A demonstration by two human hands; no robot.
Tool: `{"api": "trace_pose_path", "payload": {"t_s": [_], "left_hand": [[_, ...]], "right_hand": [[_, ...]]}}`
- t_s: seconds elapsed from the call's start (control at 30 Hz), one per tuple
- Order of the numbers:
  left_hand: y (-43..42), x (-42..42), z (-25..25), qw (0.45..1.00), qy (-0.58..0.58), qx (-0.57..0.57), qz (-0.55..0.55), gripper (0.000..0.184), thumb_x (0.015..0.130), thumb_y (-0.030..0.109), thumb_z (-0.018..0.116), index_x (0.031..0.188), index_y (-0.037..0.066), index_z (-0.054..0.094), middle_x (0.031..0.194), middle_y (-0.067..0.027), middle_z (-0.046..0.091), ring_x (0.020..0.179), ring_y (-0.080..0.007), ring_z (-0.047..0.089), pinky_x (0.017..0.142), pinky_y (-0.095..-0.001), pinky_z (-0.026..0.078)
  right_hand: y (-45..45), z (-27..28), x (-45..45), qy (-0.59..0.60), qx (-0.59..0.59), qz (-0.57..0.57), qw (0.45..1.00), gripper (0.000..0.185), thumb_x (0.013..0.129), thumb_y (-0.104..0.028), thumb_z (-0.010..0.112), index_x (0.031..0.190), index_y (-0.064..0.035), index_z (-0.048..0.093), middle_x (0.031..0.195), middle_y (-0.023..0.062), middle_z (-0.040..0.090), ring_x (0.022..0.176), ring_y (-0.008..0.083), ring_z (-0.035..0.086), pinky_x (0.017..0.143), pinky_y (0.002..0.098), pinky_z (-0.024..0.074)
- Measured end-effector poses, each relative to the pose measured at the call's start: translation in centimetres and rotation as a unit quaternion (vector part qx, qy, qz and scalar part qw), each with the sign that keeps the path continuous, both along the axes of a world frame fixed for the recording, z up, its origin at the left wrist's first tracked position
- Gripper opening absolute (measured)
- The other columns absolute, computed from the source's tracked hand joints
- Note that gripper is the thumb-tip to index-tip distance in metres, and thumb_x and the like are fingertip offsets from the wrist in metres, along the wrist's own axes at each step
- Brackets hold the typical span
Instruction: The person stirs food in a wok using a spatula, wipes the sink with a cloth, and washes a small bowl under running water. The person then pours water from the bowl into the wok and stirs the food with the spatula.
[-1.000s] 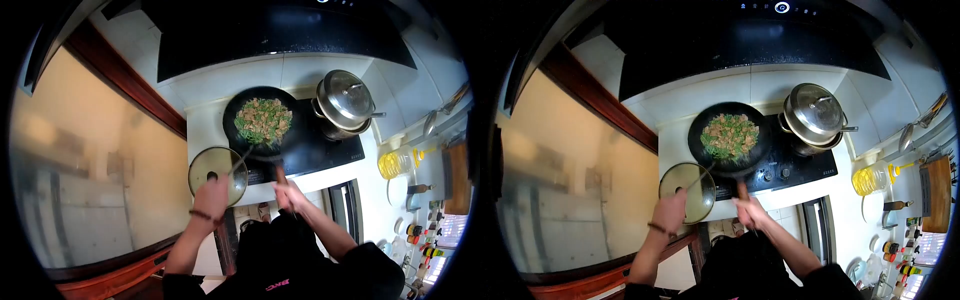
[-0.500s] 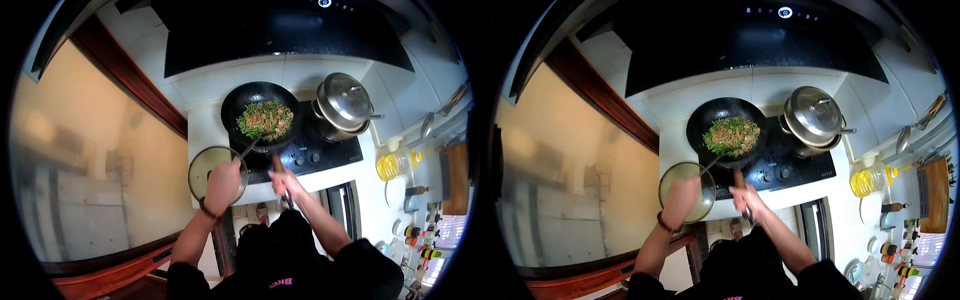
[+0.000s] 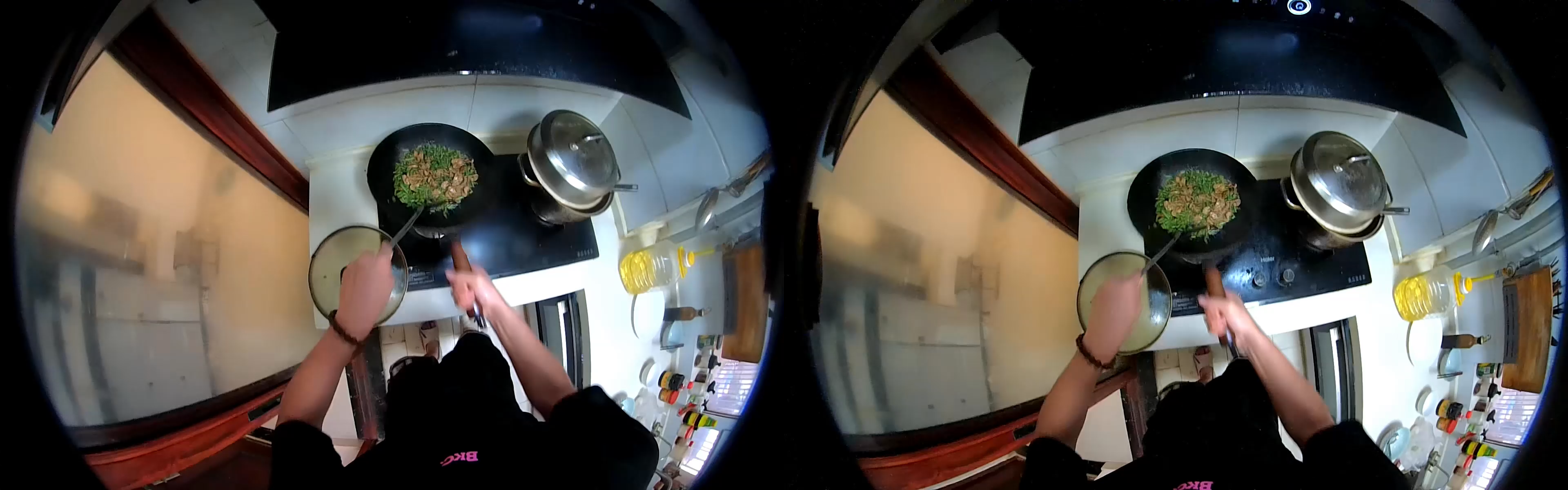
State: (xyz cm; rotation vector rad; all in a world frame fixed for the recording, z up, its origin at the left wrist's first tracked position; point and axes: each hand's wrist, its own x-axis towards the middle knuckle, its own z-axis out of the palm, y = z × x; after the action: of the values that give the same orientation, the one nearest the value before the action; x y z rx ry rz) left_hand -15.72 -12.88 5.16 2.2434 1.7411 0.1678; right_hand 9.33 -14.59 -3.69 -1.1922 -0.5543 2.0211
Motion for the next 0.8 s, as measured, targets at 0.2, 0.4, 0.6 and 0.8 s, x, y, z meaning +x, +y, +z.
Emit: {"api": "trace_pose_path", "payload": {"t_s": [0.2, 0.4, 0.6, 0.8], "left_hand": [[-4.3, 1.2, 1.2, 1.000, -0.022, 0.006, -0.006, 0.036, 0.092, 0.011, 0.055, 0.126, 0.004, 0.064, 0.082, -0.0259, 0.067, 0.073, -0.0435, 0.069, 0.065, -0.0515, 0.057], [-0.9, 1.7, 0.1, 1.000, -0.005, 0.010, 0.005, 0.026, 0.090, 0.008, 0.058, 0.113, -0.001, 0.066, 0.077, -0.0230, 0.066, 0.074, -0.0409, 0.069, 0.065, -0.0496, 0.056], [-5.0, 1.2, 1.4, 0.999, -0.005, 0.018, 0.026, 0.034, 0.089, 0.006, 0.057, 0.122, -0.001, 0.063, 0.082, -0.0244, 0.066, 0.074, -0.0426, 0.069, 0.063, -0.0517, 0.056], [-4.7, 3.4, 0.5, 0.999, -0.002, 0.027, 0.039, 0.034, 0.091, 0.006, 0.055, 0.123, 0.001, 0.065, 0.081, -0.0227, 0.067, 0.071, -0.0409, 0.070, 0.062, -0.0487, 0.057]], "right_hand": [[-4.8, 2.5, 1.2, 0.040, -0.080, -0.003, 0.996, 0.023, 0.091, -0.008, 0.068, 0.094, -0.0106, 0.045, 0.059, -0.0038, 0.041, 0.042, 0.0069, 0.038, 0.036, 0.0249, 0.0250], [-1.3, 0.6, 1.1, 0.078, -0.069, 0.020, 0.994, 0.028, 0.092, -0.008, 0.065, 0.079, -0.0151, 0.041, 0.057, -0.0069, 0.036, 0.043, 0.0047, 0.031, 0.038, 0.0246, 0.0225], [-5.6, 0.0, 2.3, -0.102, 0.044, -0.001, 0.994, 0.020, 0.090, -0.003, 0.065, 0.085, -0.0104, 0.047, 0.057, -0.0037, 0.044, 0.039, 0.0088, 0.041, 0.036, 0.0270, 0.0319], [-3.3, 1.5, 2.6, 0.119, -0.085, 0.003, 0.989, 0.019, 0.093, -0.004, 0.064, 0.093, -0.0108, 0.046, 0.062, -0.0049, 0.039, 0.044, 0.0042, 0.032, 0.038, 0.0229, 0.0216]]}}
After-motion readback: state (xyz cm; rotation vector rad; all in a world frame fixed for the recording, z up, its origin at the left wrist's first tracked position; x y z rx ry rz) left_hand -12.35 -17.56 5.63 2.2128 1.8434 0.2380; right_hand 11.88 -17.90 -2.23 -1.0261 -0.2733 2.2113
